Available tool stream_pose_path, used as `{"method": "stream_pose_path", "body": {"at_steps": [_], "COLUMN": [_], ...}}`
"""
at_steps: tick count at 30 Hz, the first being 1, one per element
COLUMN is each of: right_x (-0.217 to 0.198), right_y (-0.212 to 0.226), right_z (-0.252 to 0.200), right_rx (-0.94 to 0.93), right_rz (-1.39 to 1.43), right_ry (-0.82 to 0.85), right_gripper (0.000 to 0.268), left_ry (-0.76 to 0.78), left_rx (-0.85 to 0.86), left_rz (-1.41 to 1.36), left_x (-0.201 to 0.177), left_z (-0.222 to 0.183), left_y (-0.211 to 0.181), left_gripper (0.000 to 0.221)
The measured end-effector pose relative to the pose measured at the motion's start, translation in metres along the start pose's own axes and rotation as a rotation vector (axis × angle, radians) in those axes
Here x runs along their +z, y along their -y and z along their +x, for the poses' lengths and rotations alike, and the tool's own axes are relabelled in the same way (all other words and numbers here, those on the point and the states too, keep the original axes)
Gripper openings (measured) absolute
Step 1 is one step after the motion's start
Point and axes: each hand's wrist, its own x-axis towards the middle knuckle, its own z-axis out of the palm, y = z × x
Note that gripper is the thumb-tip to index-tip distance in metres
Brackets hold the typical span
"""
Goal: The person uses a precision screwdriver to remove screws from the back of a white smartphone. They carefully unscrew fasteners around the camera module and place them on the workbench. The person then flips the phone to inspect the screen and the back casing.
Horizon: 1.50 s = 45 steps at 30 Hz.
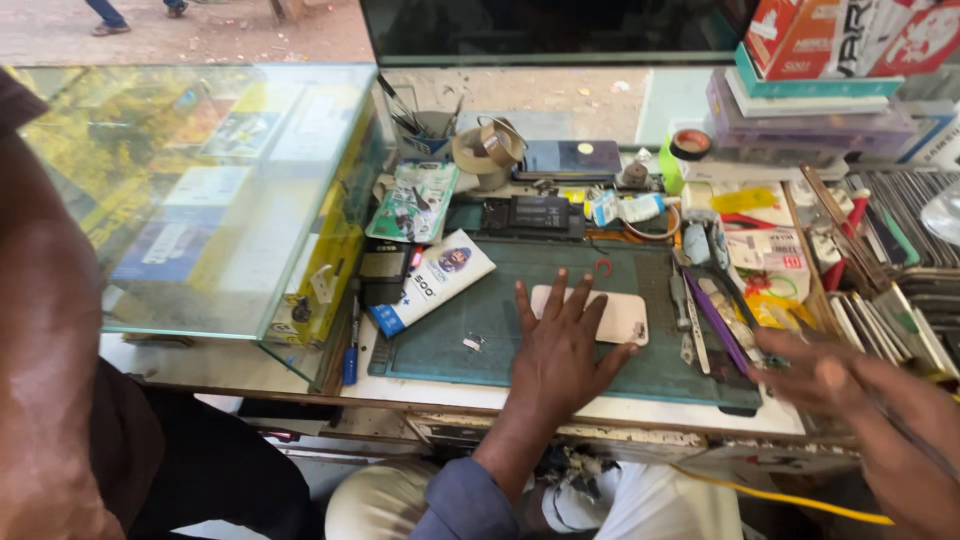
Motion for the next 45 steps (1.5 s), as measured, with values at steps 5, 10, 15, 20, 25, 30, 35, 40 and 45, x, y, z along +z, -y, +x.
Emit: {"method": "stream_pose_path", "body": {"at_steps": [5,10,15,20,25,30,35,40,45], "right_x": [-0.023,-0.035,0.001,0.058,0.082,0.097,0.113,0.113,0.116], "right_y": [-0.035,-0.043,0.006,0.034,-0.003,-0.061,-0.078,-0.069,-0.056], "right_z": [0.008,-0.02,-0.036,-0.034,-0.005,0.036,0.053,0.051,0.051], "right_rx": [-0.193,-0.237,-0.368,-0.571,-0.498,-0.484,-0.368,-0.327,-0.379], "right_rz": [0.155,0.146,-0.401,-0.548,-0.203,0.191,0.159,0.05,0.098], "right_ry": [-0.295,-0.281,-0.389,-0.442,-0.141,-0.143,-0.244,-0.263,-0.233], "right_gripper": [0.051,0.046,0.039,0.03,0.042,0.072,0.045,0.023,0.024], "left_ry": [-0.022,0.0,0.078,0.083,0.053,-0.018,-0.002,0.001,-0.092], "left_rx": [0.03,0.06,-0.002,-0.018,-0.051,-0.011,0.283,0.245,0.082], "left_rz": [-0.094,-0.043,-0.054,-0.044,-0.026,-0.043,-0.234,-0.197,-0.184], "left_x": [-0.006,0.0,-0.003,-0.006,-0.005,-0.006,-0.013,-0.023,-0.029], "left_z": [-0.006,0.0,0.004,0.006,0.005,0.005,-0.008,-0.025,-0.041], "left_y": [-0.003,-0.001,-0.001,-0.004,-0.004,-0.003,0.0,0.0,-0.001], "left_gripper": [0.071,0.069,0.068,0.068,0.066,0.058,0.025,0.026,0.035]}}
